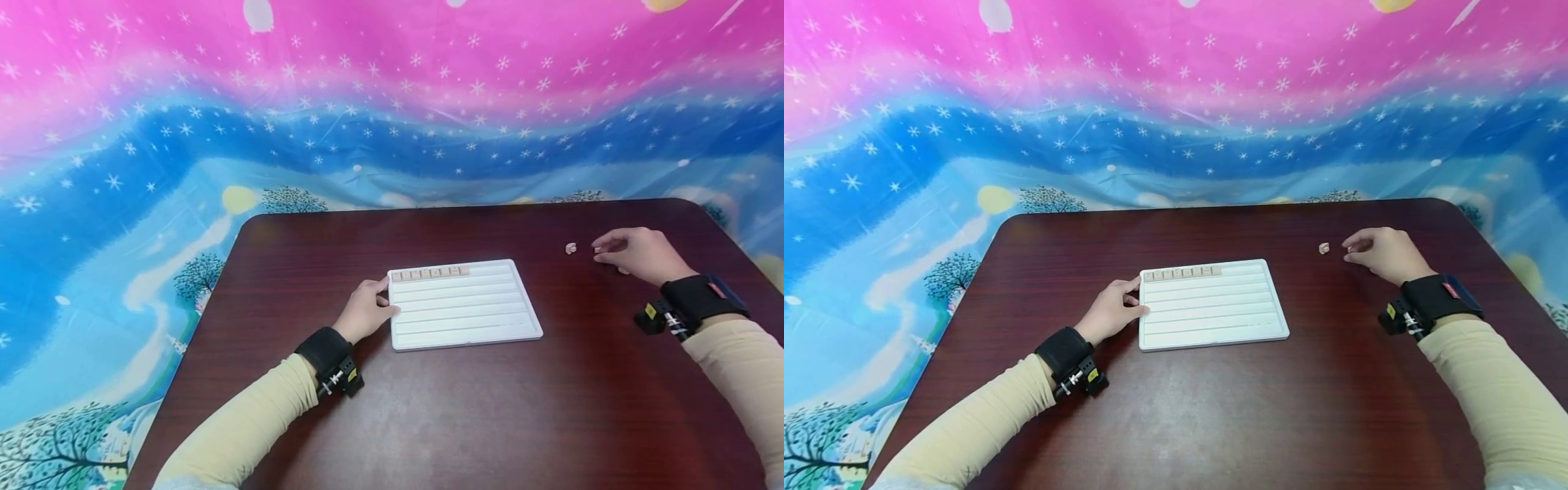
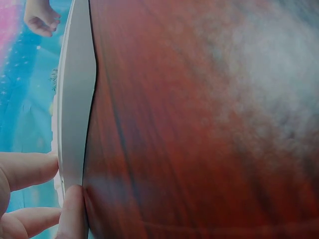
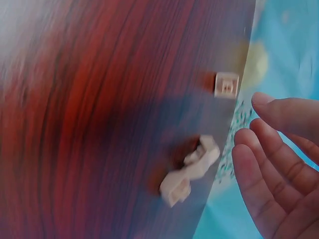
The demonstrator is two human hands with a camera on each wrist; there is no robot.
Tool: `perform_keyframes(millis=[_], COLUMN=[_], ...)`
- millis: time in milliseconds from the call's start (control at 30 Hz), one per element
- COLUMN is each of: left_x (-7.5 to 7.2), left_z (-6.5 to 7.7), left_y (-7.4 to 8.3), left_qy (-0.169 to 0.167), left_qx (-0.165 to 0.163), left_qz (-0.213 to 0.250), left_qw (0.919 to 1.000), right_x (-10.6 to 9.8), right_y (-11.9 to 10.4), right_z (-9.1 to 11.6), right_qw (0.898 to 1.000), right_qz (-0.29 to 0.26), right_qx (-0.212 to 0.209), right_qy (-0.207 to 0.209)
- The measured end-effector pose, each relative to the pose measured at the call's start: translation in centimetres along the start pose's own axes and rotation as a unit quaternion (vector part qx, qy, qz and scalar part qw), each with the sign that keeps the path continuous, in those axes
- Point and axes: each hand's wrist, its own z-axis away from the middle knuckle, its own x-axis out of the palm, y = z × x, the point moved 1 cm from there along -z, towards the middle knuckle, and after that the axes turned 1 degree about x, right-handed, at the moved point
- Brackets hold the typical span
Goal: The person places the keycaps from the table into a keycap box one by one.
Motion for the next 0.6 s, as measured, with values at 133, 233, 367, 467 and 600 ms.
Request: perform_keyframes(millis=[133, 233, 367, 467, 600], left_x=[0.0, 0.0, 0.1, 0.0, 0.1], left_z=[0.0, 0.0, 0.1, 0.0, 0.0], left_y=[0.0, 0.0, 0.1, 0.1, 0.0], left_qy=[0.0, 0.001, 0.002, 0.002, 0.001], left_qx=[-0.002, -0.004, -0.005, -0.002, -0.003], left_qz=[0.002, 0.002, 0.001, -0.002, -0.003], left_qw=[1.0, 1.0, 1.0, 1.0, 1.0], right_x=[-0.6, -0.9, -1.0, -1.0, -0.9], right_y=[1.0, 1.6, 2.2, 2.4, 2.5], right_z=[0.3, 0.2, 0.0, -0.3, -0.6], right_qw=[1.0, 0.999, 0.999, 0.998, 0.996], right_qz=[-0.005, -0.001, 0.008, 0.012, 0.005], right_qx=[0.024, 0.04, 0.048, 0.059, 0.085], right_qy=[0.005, 0.009, 0.014, 0.012, -0.007])
